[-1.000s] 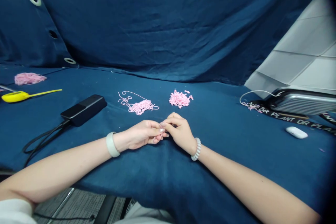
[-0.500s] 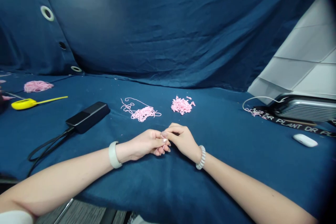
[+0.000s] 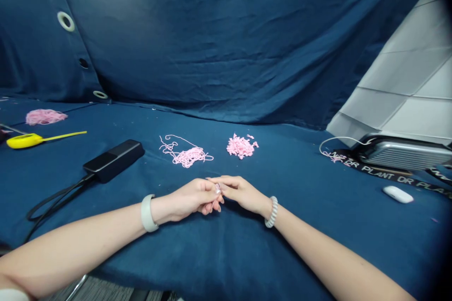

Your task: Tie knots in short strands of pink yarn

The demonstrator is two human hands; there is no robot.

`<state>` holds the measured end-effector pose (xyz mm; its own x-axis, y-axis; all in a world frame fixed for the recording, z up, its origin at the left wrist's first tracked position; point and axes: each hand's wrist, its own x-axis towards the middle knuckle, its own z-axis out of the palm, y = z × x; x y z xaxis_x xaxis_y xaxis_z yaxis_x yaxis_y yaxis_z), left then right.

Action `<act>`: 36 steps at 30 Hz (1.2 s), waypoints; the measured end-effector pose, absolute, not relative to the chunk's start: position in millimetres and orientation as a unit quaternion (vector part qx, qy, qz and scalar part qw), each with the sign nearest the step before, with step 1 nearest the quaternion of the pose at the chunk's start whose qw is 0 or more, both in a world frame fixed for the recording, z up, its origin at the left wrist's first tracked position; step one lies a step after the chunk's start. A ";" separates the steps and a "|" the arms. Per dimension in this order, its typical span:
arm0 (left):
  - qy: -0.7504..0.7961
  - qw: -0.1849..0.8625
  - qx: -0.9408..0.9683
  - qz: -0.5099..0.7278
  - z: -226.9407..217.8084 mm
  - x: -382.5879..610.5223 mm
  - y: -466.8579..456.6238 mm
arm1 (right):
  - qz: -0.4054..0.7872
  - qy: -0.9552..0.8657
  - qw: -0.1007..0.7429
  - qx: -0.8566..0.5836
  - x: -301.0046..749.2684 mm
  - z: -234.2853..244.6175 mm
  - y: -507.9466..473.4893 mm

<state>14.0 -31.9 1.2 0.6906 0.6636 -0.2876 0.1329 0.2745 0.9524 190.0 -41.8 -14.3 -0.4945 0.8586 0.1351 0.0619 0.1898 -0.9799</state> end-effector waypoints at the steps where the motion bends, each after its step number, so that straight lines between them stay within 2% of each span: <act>1: 0.338 0.724 0.575 0.177 0.4 13.7 -32.4 | 0.538 -0.687 0.364 -0.326 191.0 -13.6 -41.8; 5: 0.326 0.726 0.583 0.165 -1.2 13.4 -35.2 | 0.553 -0.713 0.329 -0.280 194.9 -12.2 -40.6; 8: 0.338 0.736 0.560 0.176 -1.7 14.3 -35.7 | 0.532 -0.702 0.361 -0.307 194.1 -15.5 -39.1; 13: 0.343 0.779 0.483 0.203 -5.7 15.7 -33.6 | 0.354 -0.712 0.439 -0.418 184.4 -24.0 -42.2; 17: 0.343 0.760 0.515 0.201 -8.4 14.7 -33.5 | 0.182 -0.782 0.442 -0.400 177.7 -25.6 -50.9; 21: 0.330 0.750 0.533 0.212 -7.3 13.7 -34.2 | 0.104 -0.784 0.475 -0.385 175.4 -24.8 -56.0; 30: 0.311 0.706 0.582 0.258 1.9 11.9 -35.0 | 0.086 -0.758 0.524 -0.379 172.3 -22.1 -54.6; 36: 0.359 0.647 0.624 0.252 -3.8 13.9 -30.8 | 0.094 -0.706 0.551 -0.435 178.4 -22.3 -47.6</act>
<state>13.9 -30.8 -3.8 0.6154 0.7738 -0.1501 0.1212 0.0953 0.9880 178.4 -47.6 -22.3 -0.0143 0.7167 0.6973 0.5104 0.6048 -0.6113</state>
